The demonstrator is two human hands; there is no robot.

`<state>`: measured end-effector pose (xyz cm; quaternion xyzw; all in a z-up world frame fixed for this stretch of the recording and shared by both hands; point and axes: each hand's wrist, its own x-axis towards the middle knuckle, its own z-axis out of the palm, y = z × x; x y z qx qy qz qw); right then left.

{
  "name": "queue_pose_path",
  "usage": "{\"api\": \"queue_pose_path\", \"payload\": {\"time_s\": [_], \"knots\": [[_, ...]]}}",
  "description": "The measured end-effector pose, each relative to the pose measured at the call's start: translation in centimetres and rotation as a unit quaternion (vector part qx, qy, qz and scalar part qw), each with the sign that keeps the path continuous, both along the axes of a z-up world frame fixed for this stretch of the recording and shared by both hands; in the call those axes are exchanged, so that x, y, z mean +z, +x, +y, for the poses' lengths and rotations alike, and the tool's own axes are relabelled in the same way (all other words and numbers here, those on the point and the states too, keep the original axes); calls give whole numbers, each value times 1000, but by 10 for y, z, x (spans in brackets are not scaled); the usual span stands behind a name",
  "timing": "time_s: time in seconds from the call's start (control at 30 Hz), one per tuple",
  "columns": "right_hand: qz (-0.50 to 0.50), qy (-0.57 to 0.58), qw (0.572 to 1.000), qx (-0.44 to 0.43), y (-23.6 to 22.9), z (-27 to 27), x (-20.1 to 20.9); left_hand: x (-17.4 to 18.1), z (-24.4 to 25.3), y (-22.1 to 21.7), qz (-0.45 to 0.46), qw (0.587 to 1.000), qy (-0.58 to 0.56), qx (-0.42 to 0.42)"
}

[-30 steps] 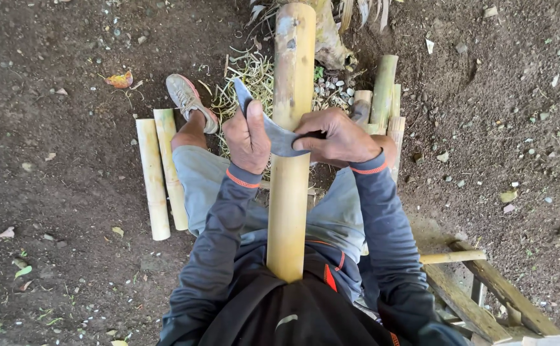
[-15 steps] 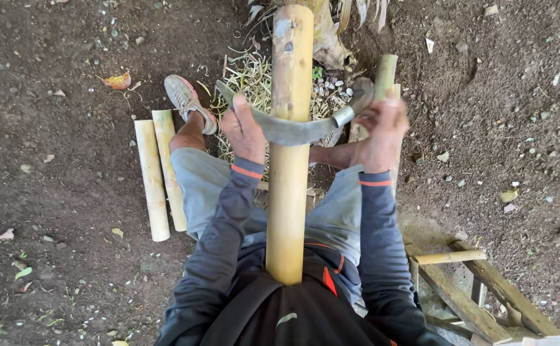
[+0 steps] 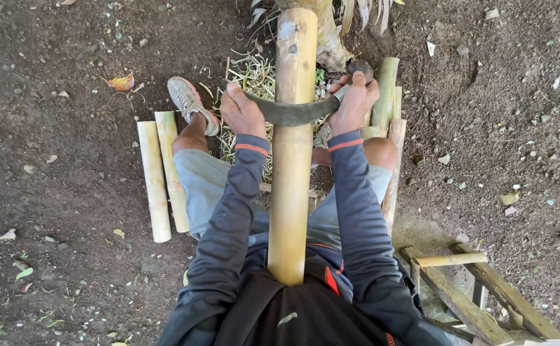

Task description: Using a curved knife to strip the outer bark from a length of bamboo.

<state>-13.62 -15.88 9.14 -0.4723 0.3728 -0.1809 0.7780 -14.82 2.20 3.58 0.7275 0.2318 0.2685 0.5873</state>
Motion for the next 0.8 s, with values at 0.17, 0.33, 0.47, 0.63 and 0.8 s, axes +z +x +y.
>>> {"api": "queue_pose_path", "payload": {"time_s": [0.17, 0.33, 0.47, 0.63, 0.8], "knots": [[-41, -41, 998, -33, -5, -11, -23, -19, 1, -14, 41, 999, -19, -10], [-5, -139, 990, -21, -22, -15, -21, -26, -1, -41, 82, 995, -49, -10], [-42, -123, 991, -21, -2, -18, -24, -32, -9, -17, 71, 995, -70, -9], [-69, -117, 990, -24, 65, -32, -47, -64, -16, 56, 50, 997, -54, 2], [-71, -134, 987, -48, 105, -36, -50, -80, -20, 103, 30, 999, -26, 28]]}}
